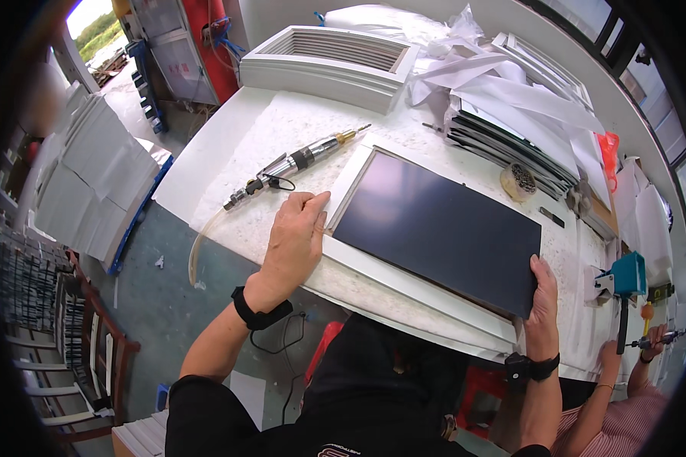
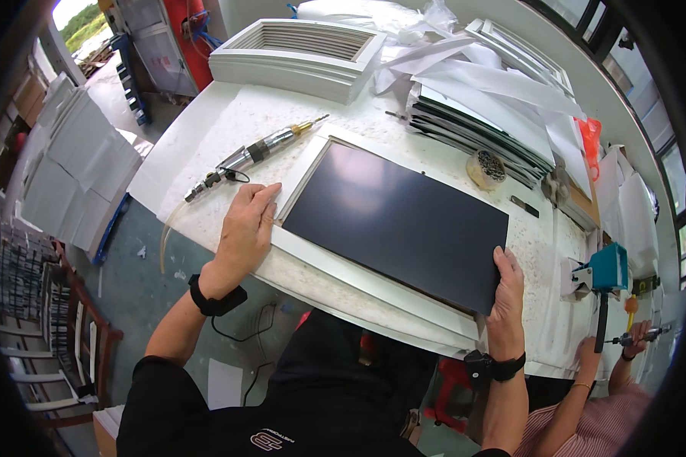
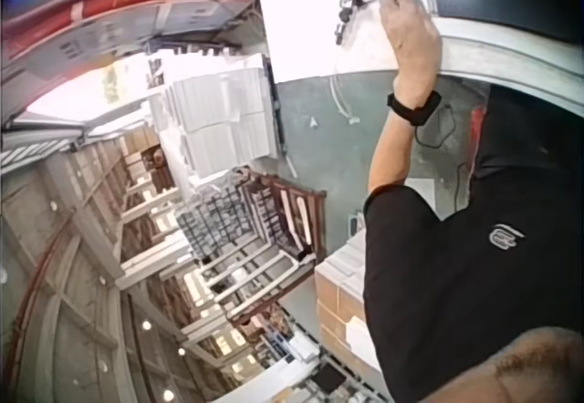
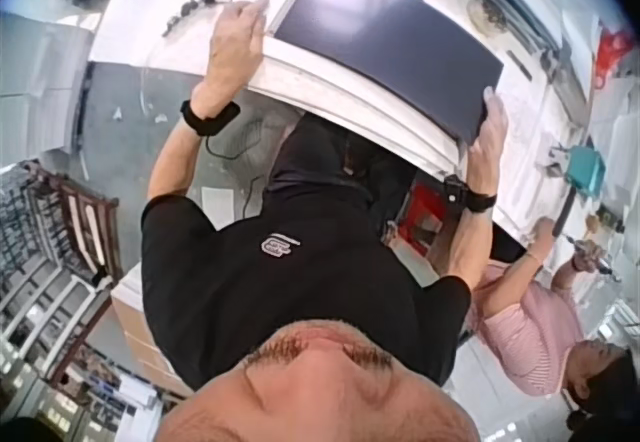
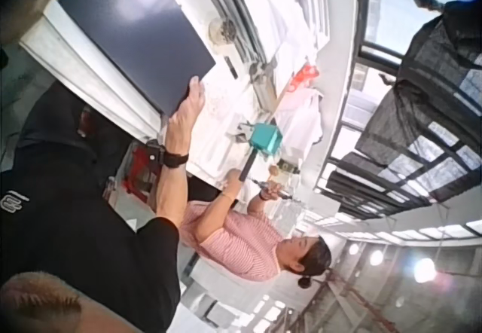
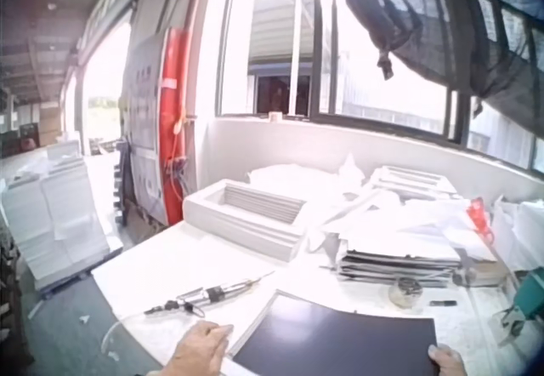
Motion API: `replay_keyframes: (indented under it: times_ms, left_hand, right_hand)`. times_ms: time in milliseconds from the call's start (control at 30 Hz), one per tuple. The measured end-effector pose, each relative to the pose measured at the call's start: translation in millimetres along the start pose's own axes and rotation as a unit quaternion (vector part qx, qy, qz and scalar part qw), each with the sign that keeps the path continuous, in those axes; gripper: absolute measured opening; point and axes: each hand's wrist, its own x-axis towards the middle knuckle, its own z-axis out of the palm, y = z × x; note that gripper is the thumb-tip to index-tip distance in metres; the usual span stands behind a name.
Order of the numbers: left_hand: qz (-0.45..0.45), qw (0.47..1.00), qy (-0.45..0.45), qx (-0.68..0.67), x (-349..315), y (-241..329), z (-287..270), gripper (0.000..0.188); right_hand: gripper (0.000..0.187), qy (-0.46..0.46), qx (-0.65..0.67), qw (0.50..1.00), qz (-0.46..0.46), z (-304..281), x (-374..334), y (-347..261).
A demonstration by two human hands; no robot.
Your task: The person places a dark mesh screen into a white frame, applies adhesive from a dispenser, and then places a white cover panel on top. They then use a pneumatic screwdriver to fasten screws into the corners of the panel, securing the assembly.
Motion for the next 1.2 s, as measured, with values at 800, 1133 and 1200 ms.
replay_keyframes:
  times_ms: [800, 1133, 1200]
  left_hand:
    - [0.012, 0.999, -0.011, -0.037, -18, 14, -7, 0.026]
    - [0.084, 0.990, -0.092, 0.073, -9, 45, -10, 0.034]
    - [0.117, 0.977, -0.168, 0.051, -4, 73, -14, 0.042]
  right_hand:
    - [0.053, 0.041, -0.736, 0.654, -0.172, -15, 4, -23]
    - [0.033, -0.010, -0.657, 0.725, -0.204, -25, -6, -46]
    - [0.020, -0.022, -0.589, 0.775, -0.228, -36, -25, -44]
